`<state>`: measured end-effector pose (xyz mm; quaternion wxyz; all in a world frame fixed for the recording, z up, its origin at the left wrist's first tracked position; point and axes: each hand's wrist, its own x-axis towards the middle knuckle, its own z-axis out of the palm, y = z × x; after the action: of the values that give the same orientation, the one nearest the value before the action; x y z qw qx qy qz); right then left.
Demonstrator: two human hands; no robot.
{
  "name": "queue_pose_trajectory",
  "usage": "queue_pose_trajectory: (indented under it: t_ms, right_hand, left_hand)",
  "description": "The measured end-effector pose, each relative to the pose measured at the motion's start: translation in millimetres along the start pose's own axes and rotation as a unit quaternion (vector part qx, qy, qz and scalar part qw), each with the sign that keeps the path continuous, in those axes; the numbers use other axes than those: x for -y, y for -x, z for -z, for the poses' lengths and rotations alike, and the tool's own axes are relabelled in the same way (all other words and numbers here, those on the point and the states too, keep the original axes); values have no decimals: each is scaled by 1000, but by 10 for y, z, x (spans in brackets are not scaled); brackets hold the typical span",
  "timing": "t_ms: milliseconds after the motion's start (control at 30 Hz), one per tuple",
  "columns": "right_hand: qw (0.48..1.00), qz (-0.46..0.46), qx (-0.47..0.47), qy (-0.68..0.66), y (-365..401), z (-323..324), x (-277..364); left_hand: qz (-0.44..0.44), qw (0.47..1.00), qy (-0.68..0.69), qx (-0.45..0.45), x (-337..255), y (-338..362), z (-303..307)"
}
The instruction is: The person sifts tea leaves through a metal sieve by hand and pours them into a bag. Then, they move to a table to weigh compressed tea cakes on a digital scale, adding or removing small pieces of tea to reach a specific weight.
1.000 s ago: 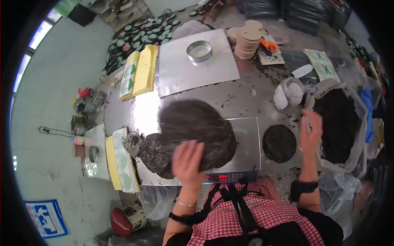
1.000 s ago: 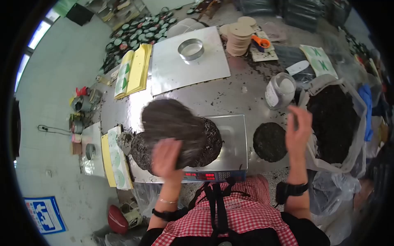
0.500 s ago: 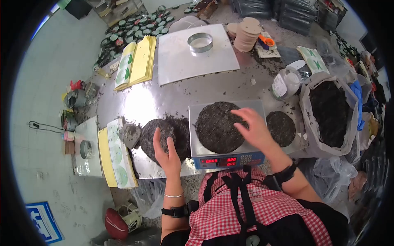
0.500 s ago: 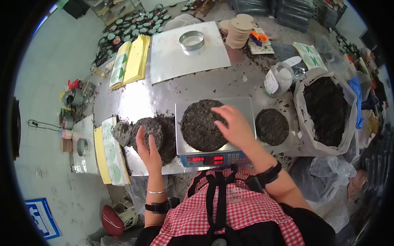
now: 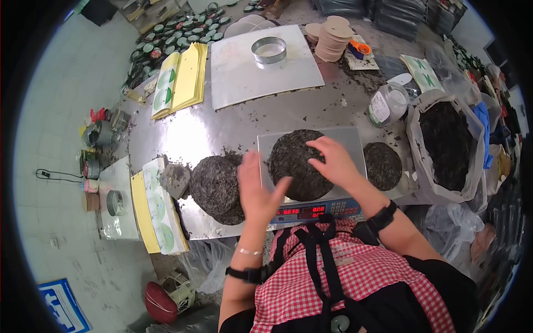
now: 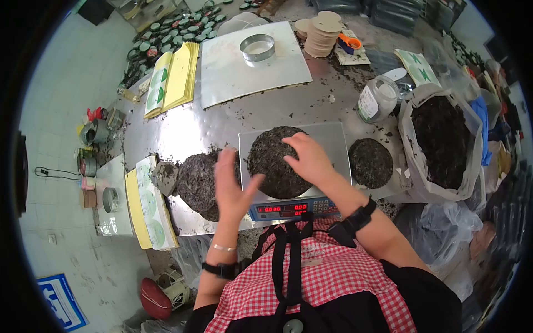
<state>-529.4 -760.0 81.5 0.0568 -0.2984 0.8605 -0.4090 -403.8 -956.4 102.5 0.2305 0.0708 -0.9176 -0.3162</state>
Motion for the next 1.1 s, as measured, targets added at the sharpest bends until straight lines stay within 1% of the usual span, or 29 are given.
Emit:
queue_pose_trajectory:
  t_ms: [33, 67, 100, 167, 233, 267, 300, 367, 400, 433, 467, 500, 600, 667, 700, 733, 767, 800, 833, 867, 900, 967, 1033, 1100]
  right_hand:
    - [1000, 3, 2, -15, -43, -96, -22]
    - [1000, -3, -6, -11, -33, -198, -36]
    - [998, 29, -30, 47, 26, -303, -60]
    - [992, 56, -28, 109, 168, -551, -267]
    - [986, 9, 48, 160, 182, -497, -90]
    - [987, 15, 55, 148, 215, -553, -153]
    - [988, -2, 62, 144, 216, -546, -129]
    - [987, -28, 65, 147, 172, -536, -78]
    - [985, -25, 85, 150, 153, -558, -101]
    - [983, -21, 104, 153, 147, -606, -161]
    - [972, 68, 106, 198, 248, -761, -288]
    - [972, 86, 91, 199, 303, -765, -275]
    - [978, 95, 87, 167, 303, -782, -328]
    - [986, 142, 46, 80, 343, -749, -407]
    - [985, 147, 48, 78, 321, -683, -407]
    - [996, 31, -8, -78, 301, -600, -413]
    - [967, -90, -61, -230, 281, -532, -439]
    - [900, -190, -102, -379, 199, -477, -521]
    - [797, -286, -142, -512, 99, -412, -626]
    - [627, -250, -118, -728, 92, -442, -914]
    - [409, -193, -88, -888, 123, -453, -1201]
    - [390, -236, -182, -871, 119, -113, -1224]
    - [453, -129, -185, -862, 249, 250, -1460]
    - [501, -93, -264, -819, 443, 455, -1925]
  left_hand:
    - [11, 995, -16, 100, -115, -123, -124]
    - [-12, 987, -66, 147, -157, -148, -338]
    - [-24, 983, -66, 169, -55, -80, -582]
    - [-8, 983, -61, 175, 152, 111, -899]
    - [-10, 988, -27, 155, 272, 185, -938]
    - [-19, 990, -18, 140, 305, 225, -939]
    - [-7, 990, -5, 140, 233, 181, -899]
    - [-5, 989, -13, 149, 232, 177, -920]
    - [3, 984, -31, 178, 218, 155, -892]
    - [-2, 983, -32, 182, 216, 153, -916]
    - [-9, 983, -46, 175, 230, 165, -937]
    - [-15, 984, -61, 166, 238, 163, -941]
    - [-21, 983, -61, 170, 255, 157, -955]
    - [-17, 983, -55, 175, 251, 157, -930]
    - [-10, 981, -54, 187, 227, 133, -903]
    - [-3, 979, -53, 198, 199, 115, -883]
    - [4, 980, -54, 193, 166, 101, -872]
    - [4, 978, -63, 201, 128, 78, -859]
    - [4, 975, -73, 212, 113, 73, -854]
    - [4, 973, -74, 217, 126, 81, -852]
    - [5, 973, -72, 220, 120, 99, -837]
    - [15, 968, -78, 237, 94, 61, -831]
    - [15, 969, -76, 233, 83, 50, -822]
    - [1, 965, -91, 244, 82, 50, -807]
